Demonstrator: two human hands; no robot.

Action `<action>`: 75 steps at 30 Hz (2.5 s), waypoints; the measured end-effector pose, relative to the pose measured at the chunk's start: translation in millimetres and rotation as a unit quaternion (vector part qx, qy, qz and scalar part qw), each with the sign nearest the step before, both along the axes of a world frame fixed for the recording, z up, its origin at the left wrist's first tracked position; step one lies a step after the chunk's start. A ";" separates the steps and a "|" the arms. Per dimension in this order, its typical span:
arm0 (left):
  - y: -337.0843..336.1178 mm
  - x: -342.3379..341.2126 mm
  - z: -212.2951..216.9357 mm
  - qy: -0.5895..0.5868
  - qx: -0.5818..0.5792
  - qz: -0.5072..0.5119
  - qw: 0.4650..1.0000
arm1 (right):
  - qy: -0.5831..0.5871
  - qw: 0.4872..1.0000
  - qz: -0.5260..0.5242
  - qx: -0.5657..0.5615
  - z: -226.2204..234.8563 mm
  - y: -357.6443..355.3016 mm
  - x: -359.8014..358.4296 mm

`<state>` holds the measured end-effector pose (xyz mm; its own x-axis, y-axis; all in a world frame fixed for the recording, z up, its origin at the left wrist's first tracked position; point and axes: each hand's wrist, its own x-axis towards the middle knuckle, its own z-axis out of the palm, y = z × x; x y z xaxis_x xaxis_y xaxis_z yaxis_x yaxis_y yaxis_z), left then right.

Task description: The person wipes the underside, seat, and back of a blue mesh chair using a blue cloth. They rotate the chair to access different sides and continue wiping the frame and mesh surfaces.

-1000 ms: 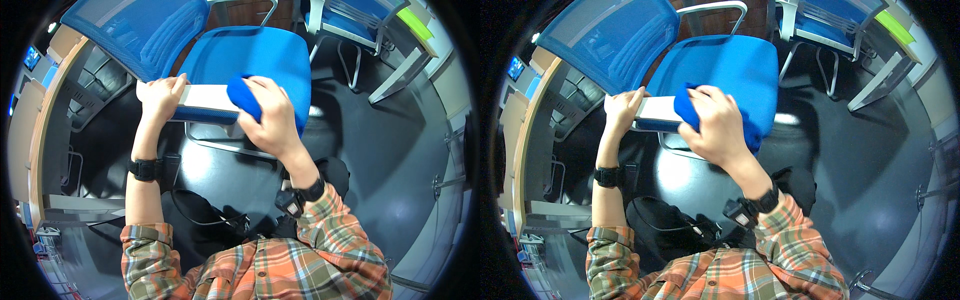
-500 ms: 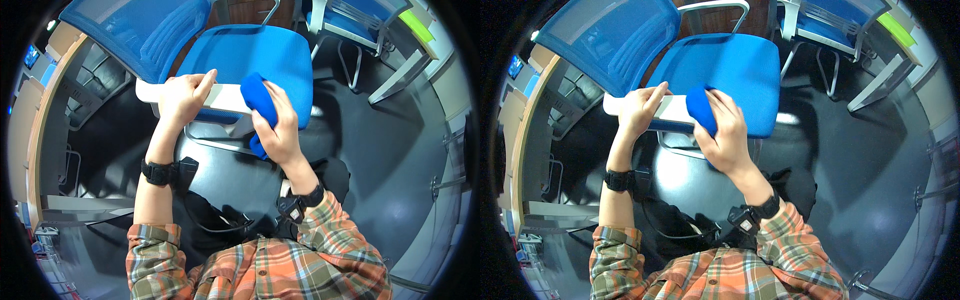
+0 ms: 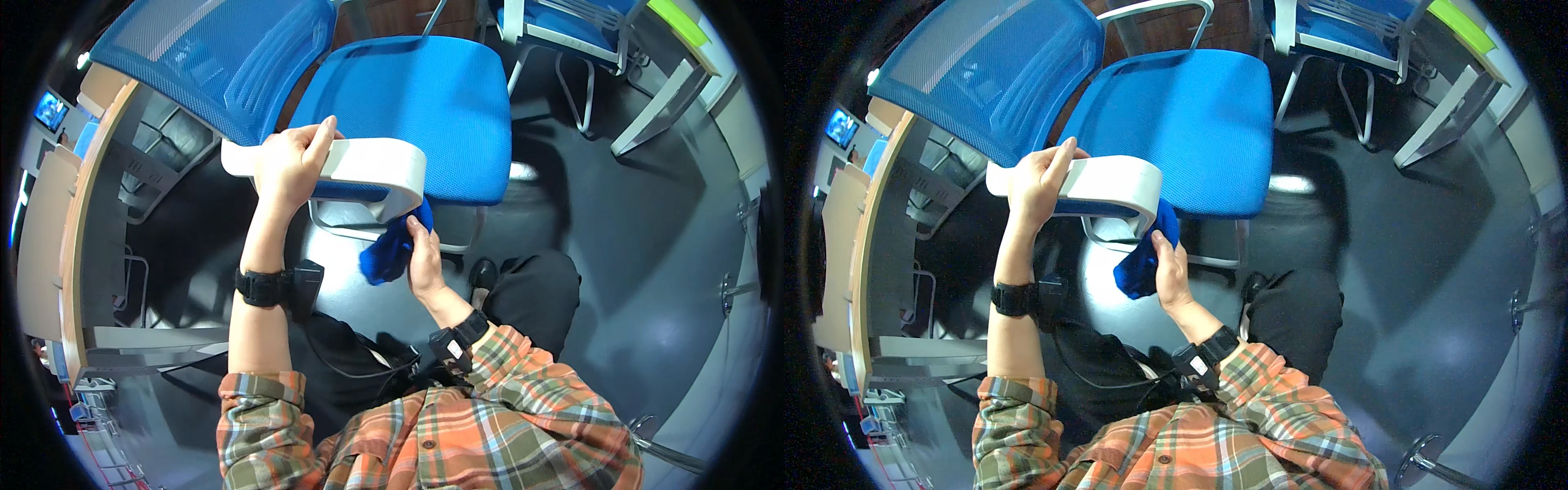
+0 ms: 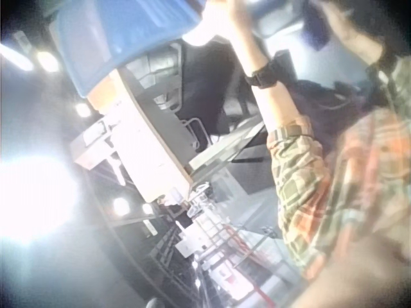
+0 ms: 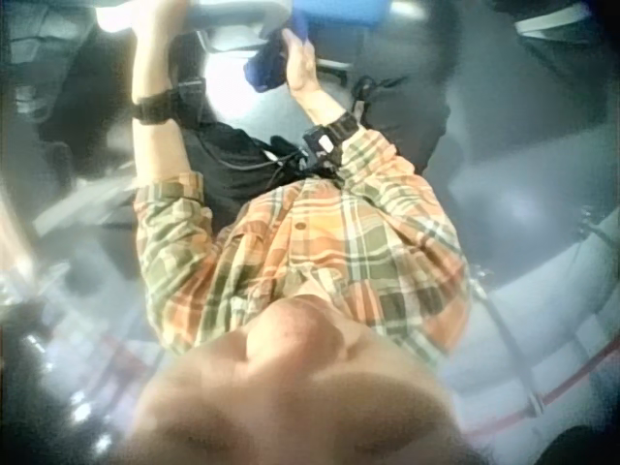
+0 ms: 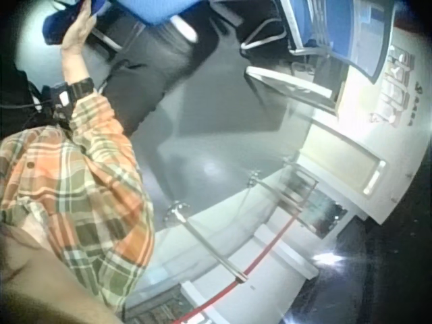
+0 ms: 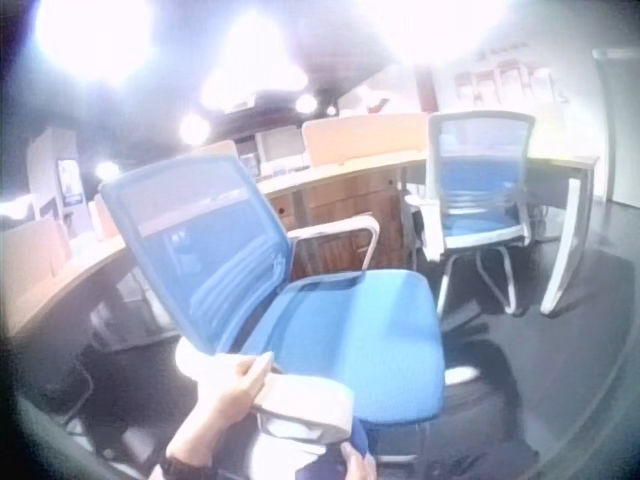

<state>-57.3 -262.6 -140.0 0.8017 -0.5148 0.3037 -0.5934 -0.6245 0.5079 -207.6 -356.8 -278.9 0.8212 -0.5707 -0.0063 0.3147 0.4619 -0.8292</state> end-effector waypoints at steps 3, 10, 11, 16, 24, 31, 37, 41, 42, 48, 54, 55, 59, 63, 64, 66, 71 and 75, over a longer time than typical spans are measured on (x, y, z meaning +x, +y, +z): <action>0.4 1.3 -1.1 0.001 -0.010 0.001 1.000 | -0.067 0.997 0.013 0.020 7.7 -14.1 -0.9; -0.4 3.1 -1.6 0.023 -0.037 -0.010 0.999 | -0.033 0.998 -0.048 -0.021 -16.0 12.0 9.4; 0.0 3.1 -1.6 0.030 -0.034 -0.007 0.999 | 0.046 0.999 -0.005 0.007 -21.8 16.7 5.9; 0.6 5.3 -3.0 0.043 -0.043 -0.018 0.998 | 0.009 0.999 0.014 0.036 -26.6 17.8 -4.8; 2.8 6.9 -4.2 0.068 -0.055 -0.017 0.996 | 0.001 0.999 0.036 0.008 -34.3 11.8 4.0; 0.7 4.7 -2.8 0.050 -0.066 -0.025 0.996 | -0.069 0.997 0.015 0.010 1.4 -8.7 -4.8; 2.0 5.3 -2.9 0.058 -0.065 -0.023 0.996 | -0.099 0.933 -0.117 -0.326 42.1 -43.0 7.4; 1.4 3.8 -2.2 0.057 -0.066 -0.015 0.996 | -0.132 0.910 -0.166 -0.356 35.5 -40.5 2.8; 0.9 3.2 -2.2 0.047 -0.072 -0.020 0.996 | -0.134 0.907 -0.166 -0.364 34.3 -40.3 -2.1; 0.5 0.6 -0.5 -0.001 -0.039 0.008 0.999 | -0.093 0.838 -0.145 -0.517 66.6 -54.6 -3.0; -2.3 -3.4 4.6 -0.045 -0.002 0.027 0.999 | -0.073 0.712 -0.111 -0.689 122.4 -55.1 30.8; -1.3 -3.6 5.0 -0.060 0.010 0.036 0.998 | -0.081 0.688 -0.111 -0.713 126.6 -55.9 31.7; 15.2 6.3 4.9 -0.119 0.010 -0.087 0.989 | -0.082 0.650 -0.052 -0.754 130.8 -77.7 18.7; 55.7 33.3 4.7 -0.276 0.052 -0.014 0.960 | -0.115 0.653 0.010 -0.748 133.8 -95.2 8.2; 61.6 40.8 2.0 -0.236 0.066 0.040 0.969 | -0.116 0.644 0.024 -0.756 136.7 -95.1 9.5; 66.3 50.3 -9.6 -0.275 0.014 0.012 0.961 | -0.110 0.629 0.038 -0.769 143.4 -87.1 15.8; 65.8 60.4 -32.2 -0.271 -0.031 0.011 0.962 | -0.146 0.525 0.009 -0.838 154.9 -37.4 54.9; 70.5 61.9 -31.9 -0.311 -0.048 0.004 0.949 | -0.095 0.470 0.016 -0.878 149.9 20.4 98.1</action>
<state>4.6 -192.1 -171.9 0.4559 -0.4556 0.7646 -0.7930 -0.5980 0.1165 -109.5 -336.4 -128.9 0.7198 0.4526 0.5263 0.4760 -0.8737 0.1002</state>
